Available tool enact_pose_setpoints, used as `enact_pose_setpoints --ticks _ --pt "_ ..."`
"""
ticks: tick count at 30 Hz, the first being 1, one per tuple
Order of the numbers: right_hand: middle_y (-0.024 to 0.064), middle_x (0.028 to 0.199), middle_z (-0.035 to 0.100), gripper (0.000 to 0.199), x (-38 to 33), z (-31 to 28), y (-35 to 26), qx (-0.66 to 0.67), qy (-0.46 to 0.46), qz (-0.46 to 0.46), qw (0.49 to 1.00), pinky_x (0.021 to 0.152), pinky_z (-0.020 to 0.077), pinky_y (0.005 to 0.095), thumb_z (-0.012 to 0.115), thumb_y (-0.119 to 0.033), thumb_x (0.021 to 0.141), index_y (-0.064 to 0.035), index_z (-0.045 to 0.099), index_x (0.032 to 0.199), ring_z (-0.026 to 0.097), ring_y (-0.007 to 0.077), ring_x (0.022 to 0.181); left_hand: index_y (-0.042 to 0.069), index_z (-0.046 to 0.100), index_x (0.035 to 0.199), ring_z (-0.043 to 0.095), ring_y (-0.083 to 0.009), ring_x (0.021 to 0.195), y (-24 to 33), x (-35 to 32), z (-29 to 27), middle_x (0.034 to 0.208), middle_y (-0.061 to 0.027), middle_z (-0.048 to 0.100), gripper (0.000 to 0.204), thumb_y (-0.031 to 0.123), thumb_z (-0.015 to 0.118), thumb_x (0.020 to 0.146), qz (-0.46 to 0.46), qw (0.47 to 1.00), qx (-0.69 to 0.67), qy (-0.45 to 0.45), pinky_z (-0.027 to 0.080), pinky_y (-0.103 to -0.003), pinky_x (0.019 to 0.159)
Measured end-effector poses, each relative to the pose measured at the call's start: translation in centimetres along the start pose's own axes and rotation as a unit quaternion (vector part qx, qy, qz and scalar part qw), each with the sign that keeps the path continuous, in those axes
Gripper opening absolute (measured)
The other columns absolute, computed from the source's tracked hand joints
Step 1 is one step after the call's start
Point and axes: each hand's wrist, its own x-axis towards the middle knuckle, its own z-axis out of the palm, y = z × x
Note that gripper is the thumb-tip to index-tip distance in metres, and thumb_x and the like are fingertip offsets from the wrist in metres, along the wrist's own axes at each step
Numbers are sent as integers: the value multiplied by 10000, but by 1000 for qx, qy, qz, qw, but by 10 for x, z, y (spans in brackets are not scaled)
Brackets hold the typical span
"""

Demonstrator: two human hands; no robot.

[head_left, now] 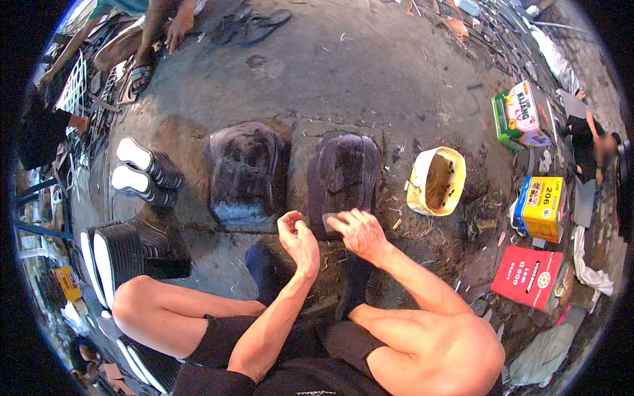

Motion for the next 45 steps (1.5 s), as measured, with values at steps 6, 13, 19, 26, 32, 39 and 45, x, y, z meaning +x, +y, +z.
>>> enact_pose_setpoints --ticks 6,13,19,26,32,39,45 --pt "199 1073 727 387 -2 -66 14 304 -88 277 907 904 543 424 644 -132 877 -97 667 1261 690 344 1046 9 653 1223 613 -112 768 -9 10 5 1150 -118 719 294 151 479 1032 -296 935 -144 -132 522 -272 670" --pt "189 1432 541 511 -37 -157 59 147 185 336 912 1118 394 425 511 -148 1011 15 438 1490 530 324 1285 -37 601 1320 635 -159 901 -29 -22 29 1208 -128 696 422 199 569 971 -222 967 -38 -118 532 -297 778" --pt "181 1280 646 427 -84 -134 45 -138 -22 414 900 1004 461 481 613 -155 897 -36 618 1306 596 377 1148 -62 556 1315 631 -300 1122 -4 -28 54 1211 -208 652 550 248 680 878 -201 972 59 -102 482 -401 996" --pt "209 1033 720 320 -33 -195 -10 -14 141 381 914 880 527 487 593 -120 859 -35 706 1145 671 404 962 -15 584 1209 625 -212 935 3 -8 78 1050 -105 648 429 151 726 840 -246 960 65 -114 528 -365 821" --pt "212 1051 720 331 -42 -164 3 14 159 380 911 883 523 491 585 -96 858 -32 690 1166 675 417 982 66 603 1231 633 -204 901 116 30 71 1047 -38 624 315 88 634 918 -266 890 -253 -269 553 -396 776" --pt "237 1133 699 346 -28 -166 -2 34 189 361 913 925 506 480 605 -67 883 5 653 1218 662 425 1046 31 611 1275 641 -127 921 141 89 -30 1041 -17 683 361 61 664 919 -22 949 -302 -85 541 -319 753" --pt "263 1225 669 386 -25 -164 48 -8 203 363 909 972 492 468 602 -148 962 -8 622 1321 640 434 1134 -23 625 1282 646 -238 963 -35 159 -124 1123 -136 666 434 141 678 884 -38 964 -2 263 523 -385 846"
